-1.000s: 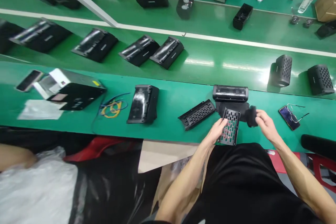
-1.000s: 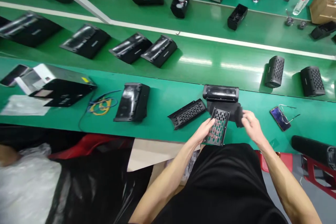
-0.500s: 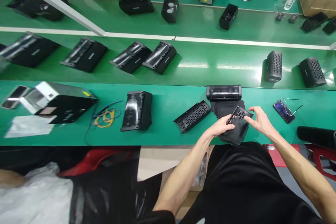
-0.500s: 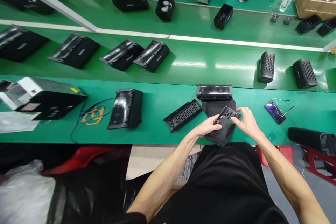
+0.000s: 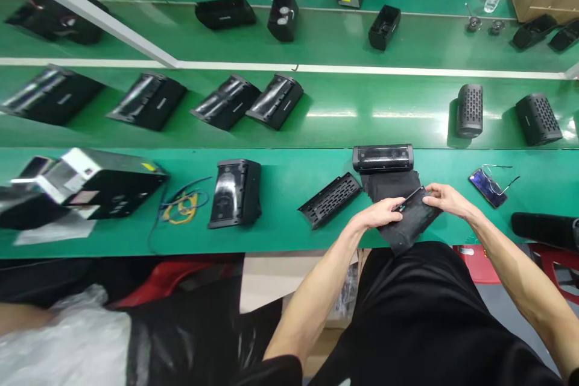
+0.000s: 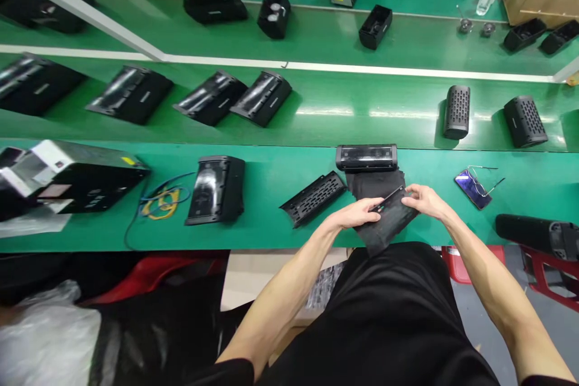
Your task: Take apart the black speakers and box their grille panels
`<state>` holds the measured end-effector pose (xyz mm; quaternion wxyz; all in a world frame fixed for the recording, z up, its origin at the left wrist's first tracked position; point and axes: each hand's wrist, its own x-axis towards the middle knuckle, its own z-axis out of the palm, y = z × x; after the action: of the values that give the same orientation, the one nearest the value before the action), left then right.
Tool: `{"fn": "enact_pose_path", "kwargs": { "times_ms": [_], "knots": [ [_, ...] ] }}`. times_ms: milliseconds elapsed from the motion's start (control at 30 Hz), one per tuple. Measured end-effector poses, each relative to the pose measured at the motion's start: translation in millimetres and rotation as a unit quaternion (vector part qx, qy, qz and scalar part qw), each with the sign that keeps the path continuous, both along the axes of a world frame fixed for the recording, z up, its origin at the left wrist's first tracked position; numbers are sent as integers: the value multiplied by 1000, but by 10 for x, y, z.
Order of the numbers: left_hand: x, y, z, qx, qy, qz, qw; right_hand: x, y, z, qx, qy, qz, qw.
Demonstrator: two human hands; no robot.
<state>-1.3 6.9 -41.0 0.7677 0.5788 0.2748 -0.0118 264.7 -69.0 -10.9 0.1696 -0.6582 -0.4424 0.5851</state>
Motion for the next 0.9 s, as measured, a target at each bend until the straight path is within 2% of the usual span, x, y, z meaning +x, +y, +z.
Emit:
{"fn": "enact_pose_path", "kwargs": {
  "times_ms": [67,200,333,533,900],
  "knots": [
    [-85,19,24,-47,-1,25,999,14,-47,-28,-30,62,-38,997],
    [-324,-37,2,-131,-5,141,981,39,-200,-104,-44,87,-150,984],
    [-392,-189,-112,-107,13,244,964,29,-359,-153,-60,128,-212,967],
    [-301,-325,-177,-118,-5,318,941,-18,-457,-138,-73,166,-241,953],
    [-241,-443,-157,-175,-18,386,906,-83,-409,-119,-31,101,-262,959]
  ]
}}
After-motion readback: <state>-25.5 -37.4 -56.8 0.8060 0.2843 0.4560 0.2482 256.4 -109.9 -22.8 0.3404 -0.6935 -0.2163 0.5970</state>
